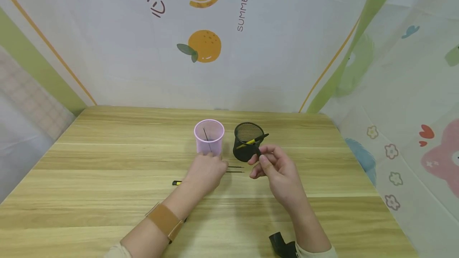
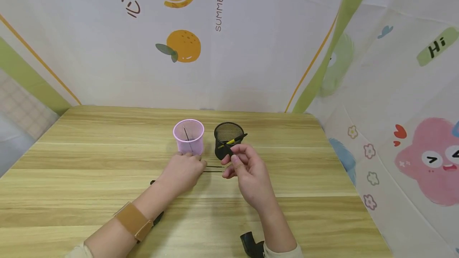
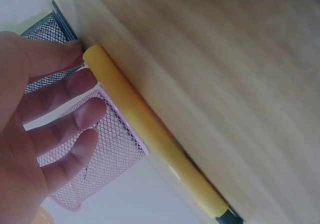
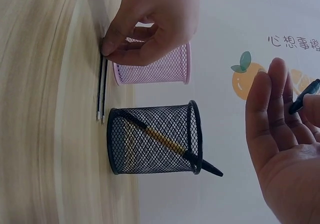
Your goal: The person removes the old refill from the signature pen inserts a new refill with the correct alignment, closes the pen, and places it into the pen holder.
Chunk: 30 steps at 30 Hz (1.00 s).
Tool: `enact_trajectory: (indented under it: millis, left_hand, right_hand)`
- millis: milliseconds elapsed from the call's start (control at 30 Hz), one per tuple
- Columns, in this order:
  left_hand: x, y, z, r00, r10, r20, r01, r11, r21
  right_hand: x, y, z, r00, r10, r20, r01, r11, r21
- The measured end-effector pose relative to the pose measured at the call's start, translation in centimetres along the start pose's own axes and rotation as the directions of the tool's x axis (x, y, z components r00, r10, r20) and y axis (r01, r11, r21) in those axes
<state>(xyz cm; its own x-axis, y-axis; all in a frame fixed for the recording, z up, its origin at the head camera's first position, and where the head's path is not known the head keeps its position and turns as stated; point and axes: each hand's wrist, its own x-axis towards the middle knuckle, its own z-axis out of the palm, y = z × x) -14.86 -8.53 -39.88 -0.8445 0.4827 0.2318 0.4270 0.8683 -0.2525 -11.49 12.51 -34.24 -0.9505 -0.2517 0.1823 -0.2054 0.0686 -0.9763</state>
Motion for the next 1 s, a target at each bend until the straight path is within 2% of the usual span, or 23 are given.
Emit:
enact_trajectory:
  millis: [367,1000]
  left_hand:
    - [0.35,0.15,0.08,1.000,0.000,0.032,0.000,1.000,-0.001]
    - [0.52,0.19,0.04,0.999,0.020,0.035,-0.021,1.000,0.010]
  right_hand:
    - [0.03,0.02,-0.14,1.000,-0.005,0.007,0.005,1.000,-0.005]
    - [0.01,0.02,-0.15,1.000,-0.011,0.013,0.011,1.000,-0.006]
